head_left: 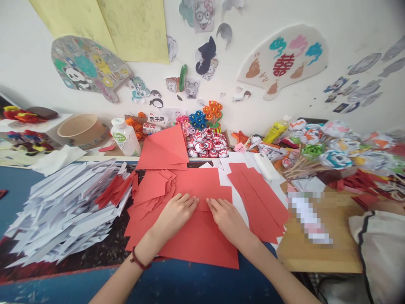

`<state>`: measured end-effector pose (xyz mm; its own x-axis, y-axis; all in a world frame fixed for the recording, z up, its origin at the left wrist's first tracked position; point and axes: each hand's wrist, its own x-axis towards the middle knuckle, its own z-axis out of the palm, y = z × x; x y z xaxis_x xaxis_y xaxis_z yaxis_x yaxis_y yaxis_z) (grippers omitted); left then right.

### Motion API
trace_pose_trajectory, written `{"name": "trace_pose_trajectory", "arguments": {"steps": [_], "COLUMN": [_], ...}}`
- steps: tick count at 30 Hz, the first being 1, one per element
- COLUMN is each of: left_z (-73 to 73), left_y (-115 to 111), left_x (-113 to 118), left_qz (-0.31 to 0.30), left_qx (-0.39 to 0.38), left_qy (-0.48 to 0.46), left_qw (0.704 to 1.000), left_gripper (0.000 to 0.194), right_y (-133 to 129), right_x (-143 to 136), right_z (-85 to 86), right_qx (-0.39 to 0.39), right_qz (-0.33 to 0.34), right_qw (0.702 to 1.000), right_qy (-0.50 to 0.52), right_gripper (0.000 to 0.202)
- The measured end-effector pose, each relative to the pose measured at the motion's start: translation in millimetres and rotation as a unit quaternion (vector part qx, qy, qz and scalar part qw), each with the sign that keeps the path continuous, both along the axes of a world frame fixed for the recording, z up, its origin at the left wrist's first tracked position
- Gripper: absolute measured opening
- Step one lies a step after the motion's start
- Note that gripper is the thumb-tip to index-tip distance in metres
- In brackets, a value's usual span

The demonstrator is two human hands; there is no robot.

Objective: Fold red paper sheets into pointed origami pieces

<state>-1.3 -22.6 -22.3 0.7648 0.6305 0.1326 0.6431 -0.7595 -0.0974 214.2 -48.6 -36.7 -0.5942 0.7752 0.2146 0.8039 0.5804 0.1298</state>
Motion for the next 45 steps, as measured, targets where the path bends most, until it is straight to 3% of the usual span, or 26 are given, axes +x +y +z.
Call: {"name": "trace_pose_trajectory", "arguments": {"steps": [7, 13, 20, 25, 31, 40, 45], "left_z": [0.1, -9.9, -5.0, -7.0, -9.5, -5.6, -4.8], "left_y": [-5.0, -9.2, -9.5, -6.3, -5.3, -8.3, -7.9], "left_x": [8.2, 12.1, -4.7, -10.8, -8.0, -3.3, -1.9], "left_qz": [0.033, 0.068, 0.083, 0.063, 0.051, 0.124, 0.132], "left_qx": [-0.024, -0.02, -0.045, -0.03, -0.035, -0.121, -0.141], "left_qy": [-0.015, -0.041, -0.105, -0.116, -0.147, -0.248, -0.26], "left_qw": [0.999, 0.997, 0.99, 0.991, 0.987, 0.953, 0.946], "left_gripper": [0.041, 0.043, 0.037, 0.035, 0.025, 0.021, 0.017], "right_y": [-5.3, -8.1, -6.8, -6.1, -1.4, -1.0, 0.1], "right_x": [1.1, -10.7, 3.2, 15.7, 14.2, 9.7, 9.1], "right_z": [1.3, 11.1, 8.9, 6.4, -2.9, -8.7, -7.1], "right_qx": [-0.049, -0.059, -0.118, -0.112, -0.053, -0.075, -0.092], "right_qz": [-0.026, -0.067, -0.083, -0.061, -0.032, -0.093, -0.109], "right_qw": [0.998, 0.996, 0.975, 0.967, 0.972, 0.934, 0.925], "right_qy": [0.027, 0.016, 0.171, 0.22, 0.228, 0.336, 0.353], "right_gripper": [0.062, 0.056, 0.059, 0.041, 0.016, 0.01, 0.008]}}
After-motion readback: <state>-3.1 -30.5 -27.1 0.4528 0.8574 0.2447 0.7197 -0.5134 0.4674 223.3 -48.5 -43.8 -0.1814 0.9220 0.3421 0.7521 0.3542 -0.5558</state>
